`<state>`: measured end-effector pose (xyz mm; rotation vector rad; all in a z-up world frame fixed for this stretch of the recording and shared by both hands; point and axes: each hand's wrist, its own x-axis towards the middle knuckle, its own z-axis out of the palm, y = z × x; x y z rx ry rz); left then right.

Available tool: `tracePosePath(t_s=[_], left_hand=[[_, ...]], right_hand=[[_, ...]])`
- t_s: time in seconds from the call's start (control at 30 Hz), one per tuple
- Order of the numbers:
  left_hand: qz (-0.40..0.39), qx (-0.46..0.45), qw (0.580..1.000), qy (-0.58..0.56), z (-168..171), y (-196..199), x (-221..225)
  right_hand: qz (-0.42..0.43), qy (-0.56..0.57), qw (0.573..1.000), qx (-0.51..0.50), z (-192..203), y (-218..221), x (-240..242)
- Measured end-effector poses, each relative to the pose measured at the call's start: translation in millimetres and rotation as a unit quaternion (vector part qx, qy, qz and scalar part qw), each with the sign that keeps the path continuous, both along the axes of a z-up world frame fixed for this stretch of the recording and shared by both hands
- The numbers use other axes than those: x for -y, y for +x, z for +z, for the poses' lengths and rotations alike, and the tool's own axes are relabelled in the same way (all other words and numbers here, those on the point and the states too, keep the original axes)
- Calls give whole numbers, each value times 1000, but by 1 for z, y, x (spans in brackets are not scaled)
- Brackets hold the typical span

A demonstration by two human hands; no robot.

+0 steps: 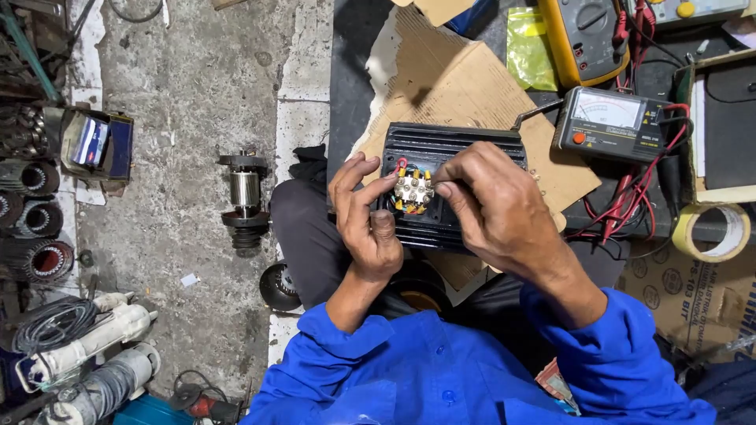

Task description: A person is seen adjusting the wiring and connections on an electronic motor controller, using a multimeter to check values and handling small screws.

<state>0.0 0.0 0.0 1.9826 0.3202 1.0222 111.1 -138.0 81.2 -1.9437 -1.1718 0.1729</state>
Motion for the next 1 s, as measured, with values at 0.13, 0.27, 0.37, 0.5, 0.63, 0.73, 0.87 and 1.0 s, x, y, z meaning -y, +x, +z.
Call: tracePosePath(t_s=[0.13, 0.27, 0.37, 0.5, 0.63, 0.73, 0.87, 1.0], left_hand=[[4, 2, 1000, -6, -2, -1, 1], [-4, 22, 999, 31, -13, -8, -1], [-15, 49, 995, 91, -25, -11, -2], [-22, 22, 986, 166, -24, -13, -4], [-32, 8, 983, 181, -18, -14, -4], [-34, 11, 982, 183, -23, -12, -6], [-38, 80, 977, 192, -35, -8, -12], [-40, 82, 976, 198, -35, -8, -14]], right_hand=[[-15, -11, 1000, -16, 0, -2, 10], [-125, -33, 991, -45, -4, -4, 36], [-226, -42, 971, -58, -19, 0, 66], [-343, -84, 932, -76, -50, 10, 108], [-347, -103, 931, -39, -102, 19, 139], [-352, -148, 922, -56, -140, 15, 153], [-358, -78, 925, -97, -156, 8, 151], [-323, -94, 941, -37, -163, 11, 149]])
